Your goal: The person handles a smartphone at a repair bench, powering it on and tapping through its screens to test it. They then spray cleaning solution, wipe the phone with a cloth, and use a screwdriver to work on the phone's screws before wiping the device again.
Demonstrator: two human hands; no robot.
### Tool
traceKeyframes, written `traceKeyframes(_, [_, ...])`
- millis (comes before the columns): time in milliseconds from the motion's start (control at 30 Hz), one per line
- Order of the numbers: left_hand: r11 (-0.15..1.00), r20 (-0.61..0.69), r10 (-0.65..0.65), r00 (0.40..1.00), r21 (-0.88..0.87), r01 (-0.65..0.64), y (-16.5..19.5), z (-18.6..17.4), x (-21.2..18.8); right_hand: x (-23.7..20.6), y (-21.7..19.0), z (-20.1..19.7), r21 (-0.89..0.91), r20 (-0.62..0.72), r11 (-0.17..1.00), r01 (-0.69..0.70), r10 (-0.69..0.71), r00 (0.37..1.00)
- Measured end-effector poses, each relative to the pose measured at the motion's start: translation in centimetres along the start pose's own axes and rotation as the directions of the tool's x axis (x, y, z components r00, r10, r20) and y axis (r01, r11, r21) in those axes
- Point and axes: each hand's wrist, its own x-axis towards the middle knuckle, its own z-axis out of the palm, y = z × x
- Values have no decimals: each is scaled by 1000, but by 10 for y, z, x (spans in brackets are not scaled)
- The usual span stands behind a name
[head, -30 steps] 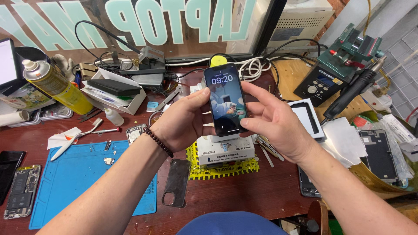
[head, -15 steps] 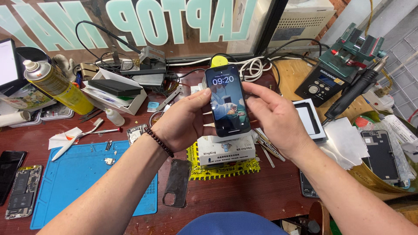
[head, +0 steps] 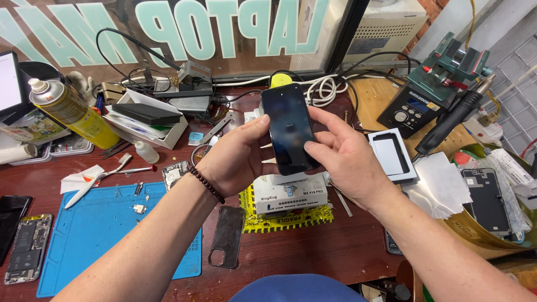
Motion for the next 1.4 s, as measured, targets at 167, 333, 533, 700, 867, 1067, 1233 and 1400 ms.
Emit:
traceKeyframes(167, [1000,18,17,1000,-14,-17,-1,-1,1,0,0,0,41,0,999,-18,18,1000])
traceKeyframes(333, [999,7,32,999,-12,-32,0,2,0,1,5,-3,64,17,998,21,-22,1000])
traceKeyframes(533, [999,0,30,1000,10,-30,1,5,1,2,8,0,64,-50,997,-32,36,998])
traceKeyframes(700, [1000,-23,23,999,13,-23,-1,5,4,2,5,2,36,-53,999,27,-25,998])
traceKeyframes(867, [1000,-49,6,999,7,-5,-2,1,5,2,1,3,55,-38,998,29,-27,999])
traceKeyframes(1067, [1000,-61,13,998,-7,-13,-5,-1,6,0,-2,6,63,6,998,-4,4,1000])
traceKeyframes(1233, [1000,-61,16,998,-10,-17,-6,-2,5,-2,-5,7,23,13,1000,-5,5,1000])
traceKeyframes(1400, [1000,-89,30,996,10,-29,-9,0,7,-1,-3,16,-47,-97,997,-59,54,994])
